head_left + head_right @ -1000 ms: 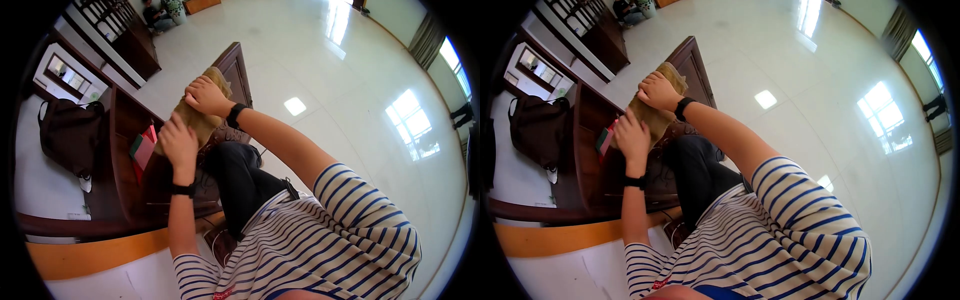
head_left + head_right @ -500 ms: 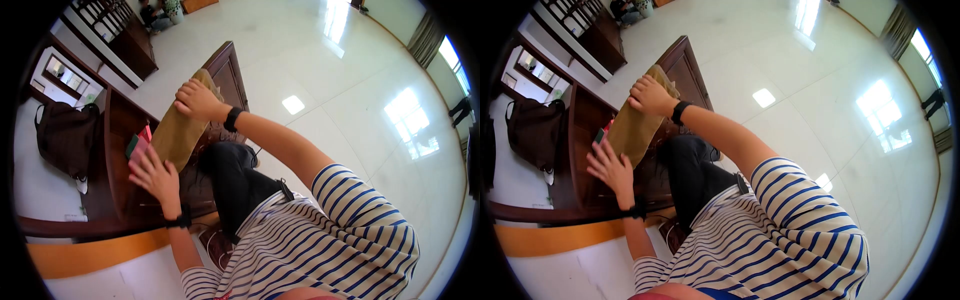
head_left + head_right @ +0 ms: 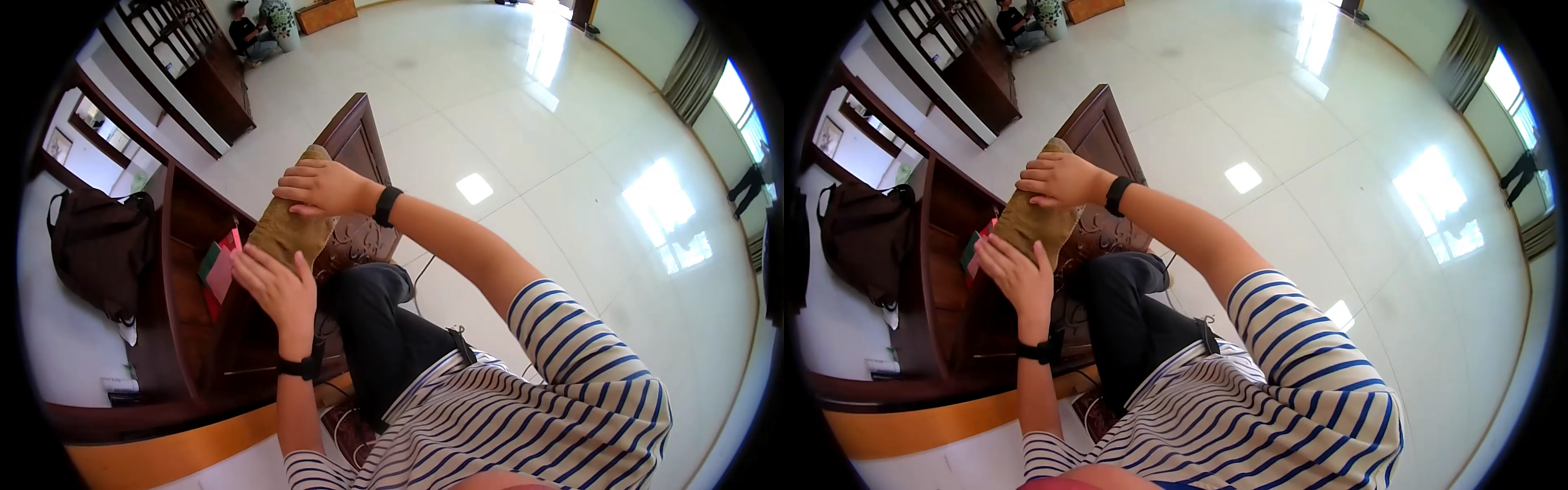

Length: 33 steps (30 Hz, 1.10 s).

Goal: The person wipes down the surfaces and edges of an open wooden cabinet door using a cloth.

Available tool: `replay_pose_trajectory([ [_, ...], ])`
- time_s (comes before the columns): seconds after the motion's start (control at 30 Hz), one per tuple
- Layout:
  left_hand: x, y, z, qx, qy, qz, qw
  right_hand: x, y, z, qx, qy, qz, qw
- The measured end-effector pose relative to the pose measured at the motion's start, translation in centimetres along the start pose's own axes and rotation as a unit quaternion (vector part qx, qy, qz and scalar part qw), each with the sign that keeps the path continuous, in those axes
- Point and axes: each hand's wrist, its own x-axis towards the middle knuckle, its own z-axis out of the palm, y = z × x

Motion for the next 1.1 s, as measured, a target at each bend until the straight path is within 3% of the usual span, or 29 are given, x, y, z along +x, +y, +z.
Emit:
replay_pose_trajectory([
  [0.07,2.1,1.3,0.8,-0.061,-0.001,0.036,0.997,0.7,1.5,-0.7,0.036,-0.034,-0.054,0.997],
  [0.2,6.3,3.6,2.8,-0.071,-0.019,0.062,0.995,0.3,5.6,-1.9,0.02,-0.065,-0.058,0.996],
  [0.23,7.5,4.2,3.4,-0.046,0.06,0.087,0.993,-0.2,7.2,-2.4,0.003,-0.086,-0.068,0.994],
  [0.33,10.6,6.3,5.1,-0.077,0.029,0.047,0.995,-1.2,12.1,-3.6,-0.027,-0.107,-0.07,0.991],
  [0.37,11.1,7.1,6.4,-0.065,0.109,0.033,0.991,-1.8,12.9,-3.1,-0.035,-0.106,-0.055,0.992],
  [0.47,11.6,8.4,6.9,-0.003,0.107,-0.031,0.994,-2.7,12.1,-0.2,-0.021,-0.006,0.026,0.999],
  [0.5,11.9,8.1,7.3,0.007,0.135,-0.027,0.99,-2.6,11.3,1.0,-0.023,0.036,0.085,0.995],
  [0.6,12.4,7.3,8.0,0.064,0.129,-0.011,0.99,-1.8,11.3,3.2,-0.01,0.088,0.128,0.988],
  [1.1,12.3,7.3,7.8,0.06,0.151,-0.018,0.987,-1.7,11.4,3.7,-0.007,0.103,0.115,0.988],
])
